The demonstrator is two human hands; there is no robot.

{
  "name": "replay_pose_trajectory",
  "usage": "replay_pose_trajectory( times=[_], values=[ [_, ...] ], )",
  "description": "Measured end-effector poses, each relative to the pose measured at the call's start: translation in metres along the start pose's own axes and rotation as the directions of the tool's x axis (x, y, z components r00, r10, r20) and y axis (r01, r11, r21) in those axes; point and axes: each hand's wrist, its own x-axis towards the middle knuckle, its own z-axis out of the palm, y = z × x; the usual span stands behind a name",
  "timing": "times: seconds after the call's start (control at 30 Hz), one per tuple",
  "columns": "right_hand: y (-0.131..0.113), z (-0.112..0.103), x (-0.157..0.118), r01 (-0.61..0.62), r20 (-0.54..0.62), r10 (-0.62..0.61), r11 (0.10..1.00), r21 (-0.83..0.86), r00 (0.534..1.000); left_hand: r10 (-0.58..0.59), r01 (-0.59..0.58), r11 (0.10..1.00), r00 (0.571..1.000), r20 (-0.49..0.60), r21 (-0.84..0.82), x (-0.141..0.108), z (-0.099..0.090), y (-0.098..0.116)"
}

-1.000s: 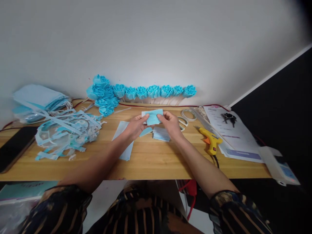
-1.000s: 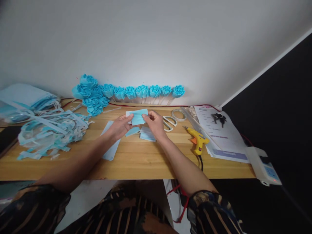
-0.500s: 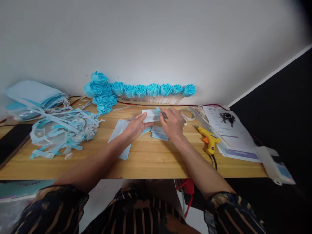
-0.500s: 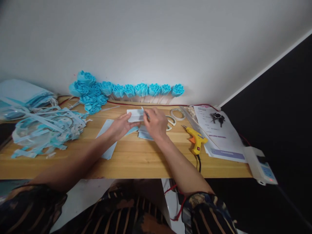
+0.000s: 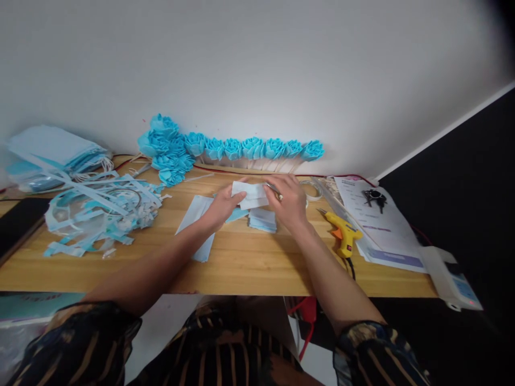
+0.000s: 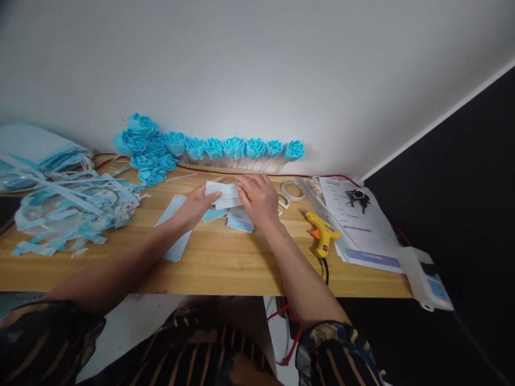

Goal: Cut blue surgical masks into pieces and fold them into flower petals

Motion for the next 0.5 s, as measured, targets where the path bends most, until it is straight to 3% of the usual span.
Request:
replay_pose_trajectory(
  times=[0.1,0.2,0.4,0.5],
  values=[
    [0.006,0.0,0.002,0.084,0.092,-0.081,0.996,-0.029,0.992,0.046,-0.047,0.993,0.999,0.017,0.111,-0.003,0.002,0.002],
    [0.007,0.005,0.0,0.07,0.147,-0.062,0.997,-0.044,0.987,0.064,-0.068,0.985,0.997,0.035,0.156,-0.005,0.004,0.003],
    [0.011,0.006,0.0,-0.078,0.094,0.077,0.997,0.006,0.993,0.012,-0.011,1.0,0.997,0.073,-0.011,-0.001,0.002,-0.001],
    [0.014,-0.002,0.004,-0.23,0.053,0.224,0.96,0.16,0.973,-0.003,0.008,0.996,0.998,0.057,-0.086,0.002,0.0,-0.003]
  ],
)
